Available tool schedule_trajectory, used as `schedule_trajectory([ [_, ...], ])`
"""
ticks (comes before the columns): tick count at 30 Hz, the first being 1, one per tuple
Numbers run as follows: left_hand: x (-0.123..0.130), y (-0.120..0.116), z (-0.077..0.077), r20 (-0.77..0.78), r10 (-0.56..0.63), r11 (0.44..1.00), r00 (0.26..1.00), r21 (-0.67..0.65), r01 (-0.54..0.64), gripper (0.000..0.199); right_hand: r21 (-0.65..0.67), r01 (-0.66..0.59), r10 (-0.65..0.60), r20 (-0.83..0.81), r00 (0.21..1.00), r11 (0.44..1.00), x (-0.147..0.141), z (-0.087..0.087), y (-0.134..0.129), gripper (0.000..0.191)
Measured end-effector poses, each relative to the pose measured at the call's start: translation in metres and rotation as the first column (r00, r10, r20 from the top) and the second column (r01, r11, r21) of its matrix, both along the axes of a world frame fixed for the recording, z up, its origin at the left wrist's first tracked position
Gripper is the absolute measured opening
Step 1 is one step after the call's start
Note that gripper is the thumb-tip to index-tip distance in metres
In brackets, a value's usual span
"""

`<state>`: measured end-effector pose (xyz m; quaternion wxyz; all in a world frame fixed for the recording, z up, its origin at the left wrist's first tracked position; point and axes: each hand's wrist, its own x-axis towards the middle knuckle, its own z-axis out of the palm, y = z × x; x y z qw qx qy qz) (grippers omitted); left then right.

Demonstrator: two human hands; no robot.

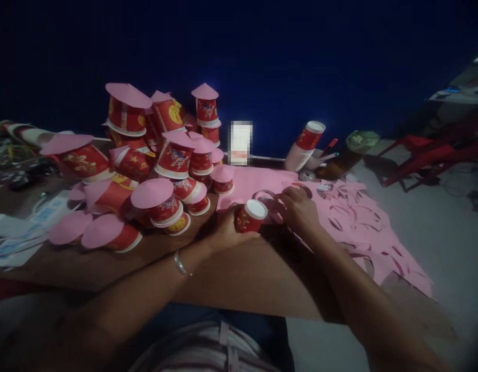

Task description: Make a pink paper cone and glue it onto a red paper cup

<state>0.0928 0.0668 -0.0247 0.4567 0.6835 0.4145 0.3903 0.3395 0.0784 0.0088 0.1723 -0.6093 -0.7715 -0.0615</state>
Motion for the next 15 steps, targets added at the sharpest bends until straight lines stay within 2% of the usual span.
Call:
schedule_trajectory([
  [3, -0.002, -0.002, 0.008, -0.141, -0.017, 0.999, 0.990, -0.030, 0.013, 0.062, -0.141, 0.024, 0.003, 0.187, 0.982, 0.990, 0.001, -0.004, -0.004, 0.030],
  [5, -0.002, -0.004, 0.010, -0.192, -0.031, 1.000, 0.981, -0.006, 0.030, 0.063, -0.187, 0.015, 0.028, 0.226, 0.974, 0.982, 0.003, -0.005, -0.003, 0.030],
  [10, -0.001, -0.005, 0.007, -0.176, -0.102, 0.994, 0.979, 0.031, 0.109, 0.065, -0.123, 0.044, -0.023, 0.168, 0.986, 0.991, 0.006, -0.014, 0.002, 0.027],
  [15, -0.003, -0.010, 0.006, -0.184, -0.117, 0.982, 0.976, 0.124, 0.141, 0.060, -0.072, -0.100, 0.108, 0.113, 0.988, 0.992, 0.004, -0.023, 0.004, 0.025],
])
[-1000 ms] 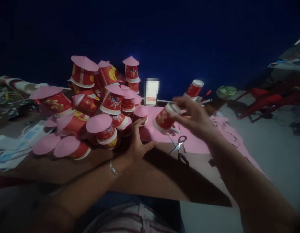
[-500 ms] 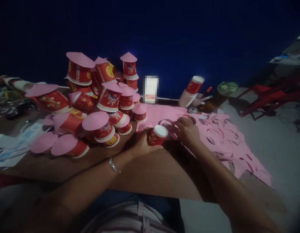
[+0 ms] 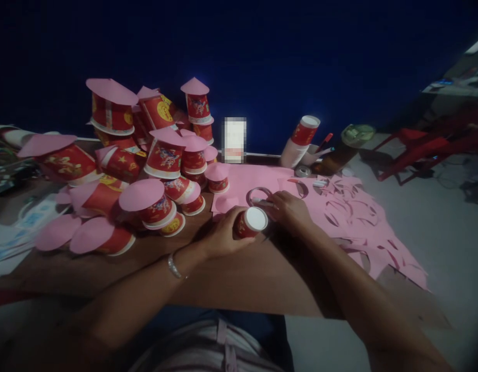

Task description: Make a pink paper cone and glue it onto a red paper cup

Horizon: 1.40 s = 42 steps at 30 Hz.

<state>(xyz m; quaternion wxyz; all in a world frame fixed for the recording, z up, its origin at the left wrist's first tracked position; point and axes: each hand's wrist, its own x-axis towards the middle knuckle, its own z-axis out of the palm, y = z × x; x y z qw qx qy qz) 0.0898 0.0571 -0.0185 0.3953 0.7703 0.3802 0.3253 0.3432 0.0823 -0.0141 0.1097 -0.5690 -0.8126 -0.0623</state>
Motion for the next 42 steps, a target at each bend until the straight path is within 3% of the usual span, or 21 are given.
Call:
schedule_trajectory([
  [7, -0.004, -0.005, -0.001, -0.055, -0.108, 0.985, 0.993, 0.130, 0.115, 0.069, -0.046, -0.115, 0.116, 0.039, 0.992, 0.992, -0.001, 0.003, -0.001, 0.026],
  [12, -0.004, -0.005, -0.002, -0.096, -0.127, 0.983, 0.987, 0.123, 0.139, 0.069, -0.049, -0.122, 0.126, 0.066, 0.990, 0.991, 0.001, 0.005, 0.017, 0.029],
  [17, -0.004, -0.004, -0.003, -0.092, -0.146, 0.978, 0.985, 0.136, 0.158, 0.067, -0.010, 0.013, -0.012, 0.085, 0.996, 1.000, 0.015, 0.008, 0.059, 0.040],
  [20, -0.004, -0.003, -0.003, -0.089, -0.150, 0.978, 0.985, 0.132, 0.161, 0.067, -0.013, 0.065, -0.063, 0.093, 0.994, 0.998, 0.023, 0.009, 0.071, 0.039],
  [23, -0.004, -0.004, 0.000, -0.076, -0.134, 0.985, 0.988, 0.097, 0.141, 0.067, -0.009, 0.125, -0.124, 0.099, 0.987, 0.992, 0.037, 0.014, 0.067, 0.037],
  [25, -0.004, -0.005, 0.003, -0.071, -0.114, 0.992, 0.991, 0.054, 0.118, 0.068, 0.006, 0.231, -0.230, 0.105, 0.967, 0.973, 0.056, 0.020, 0.060, 0.036],
  [28, -0.003, -0.008, 0.008, -0.081, -0.095, 0.995, 0.992, -0.033, 0.092, 0.070, 0.011, 0.429, -0.426, 0.157, 0.891, 0.903, 0.092, 0.029, 0.050, 0.031],
  [30, -0.003, -0.009, 0.012, -0.073, -0.089, 0.994, 0.993, -0.076, 0.083, 0.069, -0.018, 0.503, -0.489, 0.207, 0.848, 0.864, 0.112, 0.031, 0.046, 0.025],
  [33, -0.002, -0.010, 0.014, -0.067, -0.087, 0.991, 0.994, -0.104, 0.080, 0.067, -0.066, 0.536, -0.504, 0.261, 0.823, 0.842, 0.127, 0.027, 0.043, 0.023],
  [38, -0.004, -0.007, 0.008, -0.164, -0.093, 0.991, 0.982, -0.112, 0.075, 0.076, -0.084, 0.553, -0.512, 0.283, 0.811, 0.829, 0.128, 0.017, 0.044, 0.035],
  [42, -0.006, -0.005, 0.003, -0.197, -0.161, 0.985, 0.967, -0.086, 0.147, 0.076, -0.099, 0.544, -0.496, 0.303, 0.814, 0.833, 0.126, 0.017, 0.044, 0.037],
])
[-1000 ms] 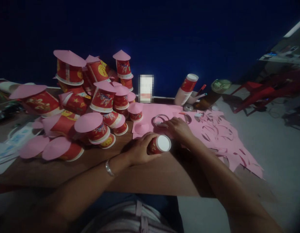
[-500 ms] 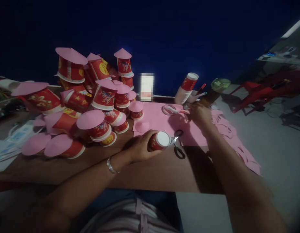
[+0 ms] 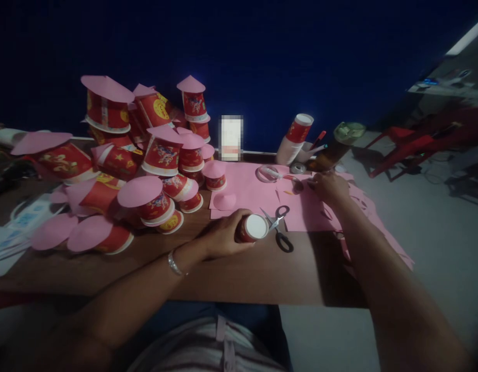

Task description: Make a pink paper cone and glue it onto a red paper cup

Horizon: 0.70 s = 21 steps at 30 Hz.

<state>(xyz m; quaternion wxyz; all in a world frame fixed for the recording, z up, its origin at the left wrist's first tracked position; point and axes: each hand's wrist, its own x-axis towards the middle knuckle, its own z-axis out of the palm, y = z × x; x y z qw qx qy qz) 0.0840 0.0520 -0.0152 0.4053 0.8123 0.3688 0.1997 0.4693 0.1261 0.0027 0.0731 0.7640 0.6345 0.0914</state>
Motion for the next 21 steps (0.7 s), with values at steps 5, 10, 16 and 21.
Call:
schedule_trajectory([
  [5, 0.000, 0.001, -0.002, 0.001, -0.051, 0.998, 0.999, 0.028, 0.051, 0.074, -0.043, -0.040, 0.041, 0.010, 0.999, 0.998, -0.002, 0.007, -0.005, 0.033],
  [10, 0.001, 0.001, -0.002, 0.008, -0.043, 0.999, 0.999, 0.026, 0.043, 0.070, -0.002, -0.023, 0.023, 0.008, 1.000, 1.000, 0.001, 0.019, -0.010, 0.033],
  [16, 0.001, 0.001, 0.000, 0.008, -0.030, 0.999, 1.000, 0.031, 0.030, 0.074, 0.039, -0.072, 0.074, -0.062, 0.995, 0.997, -0.010, 0.022, -0.021, 0.034],
  [21, 0.002, 0.000, 0.001, 0.014, -0.035, 0.999, 0.999, 0.010, 0.035, 0.071, 0.085, -0.126, 0.133, -0.088, 0.987, 0.988, -0.046, 0.017, -0.033, 0.037],
])
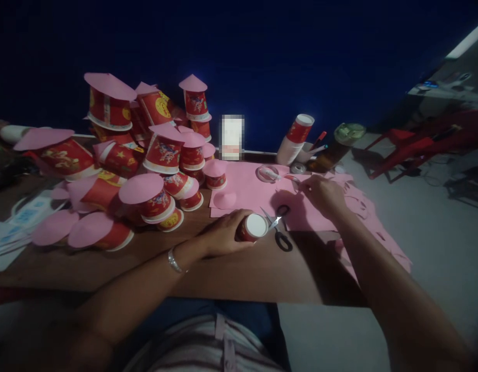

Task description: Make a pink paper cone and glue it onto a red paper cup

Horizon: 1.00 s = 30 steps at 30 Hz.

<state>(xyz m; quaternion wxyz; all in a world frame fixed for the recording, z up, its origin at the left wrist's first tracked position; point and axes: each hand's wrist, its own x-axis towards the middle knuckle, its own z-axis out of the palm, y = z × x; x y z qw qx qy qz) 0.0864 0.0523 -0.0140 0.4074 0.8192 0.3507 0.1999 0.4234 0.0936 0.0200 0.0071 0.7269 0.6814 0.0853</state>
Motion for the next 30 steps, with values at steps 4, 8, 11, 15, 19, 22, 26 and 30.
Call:
schedule_trajectory([
  [4, 0.000, 0.001, 0.001, -0.004, 0.007, 1.000, 1.000, -0.004, -0.007, 0.072, -0.047, -0.030, 0.029, -0.008, 1.000, 0.998, -0.026, -0.008, 0.006, 0.030],
  [8, -0.001, 0.000, 0.003, -0.008, 0.001, 1.000, 1.000, 0.007, -0.001, 0.071, -0.035, -0.018, 0.016, -0.045, 0.999, 0.999, -0.036, -0.010, 0.016, 0.028],
  [11, -0.001, -0.001, 0.004, -0.019, 0.015, 1.000, 1.000, 0.021, -0.015, 0.070, 0.029, 0.000, 0.003, -0.113, 0.994, 1.000, -0.036, -0.002, 0.022, 0.029],
  [15, 0.000, -0.001, 0.004, -0.009, 0.004, 0.999, 1.000, 0.033, -0.004, 0.068, 0.194, 0.026, 0.037, -0.313, 0.949, 0.981, -0.031, 0.019, 0.029, 0.036],
  [19, 0.000, 0.001, 0.004, 0.001, -0.018, 0.999, 1.000, 0.035, 0.018, 0.071, 0.505, 0.165, 0.352, -0.765, 0.539, 0.847, -0.037, 0.031, 0.032, 0.044],
  [22, -0.002, 0.004, 0.005, 0.053, -0.026, 1.000, 0.998, -0.007, 0.027, 0.084, 0.469, 0.174, 0.437, -0.879, 0.191, 0.866, -0.059, 0.026, 0.026, 0.047],
  [26, -0.006, 0.007, 0.005, 0.336, -0.003, 0.978, 0.942, -0.194, 0.072, 0.083, 0.198, -0.054, 0.191, -0.976, -0.107, 0.979, -0.098, 0.006, 0.009, 0.048],
  [30, -0.009, 0.015, 0.003, 0.518, 0.249, 0.956, 0.818, -0.266, -0.123, 0.056, 0.098, -0.270, 0.062, -0.988, -0.139, 0.958, -0.119, -0.004, -0.010, 0.043],
])
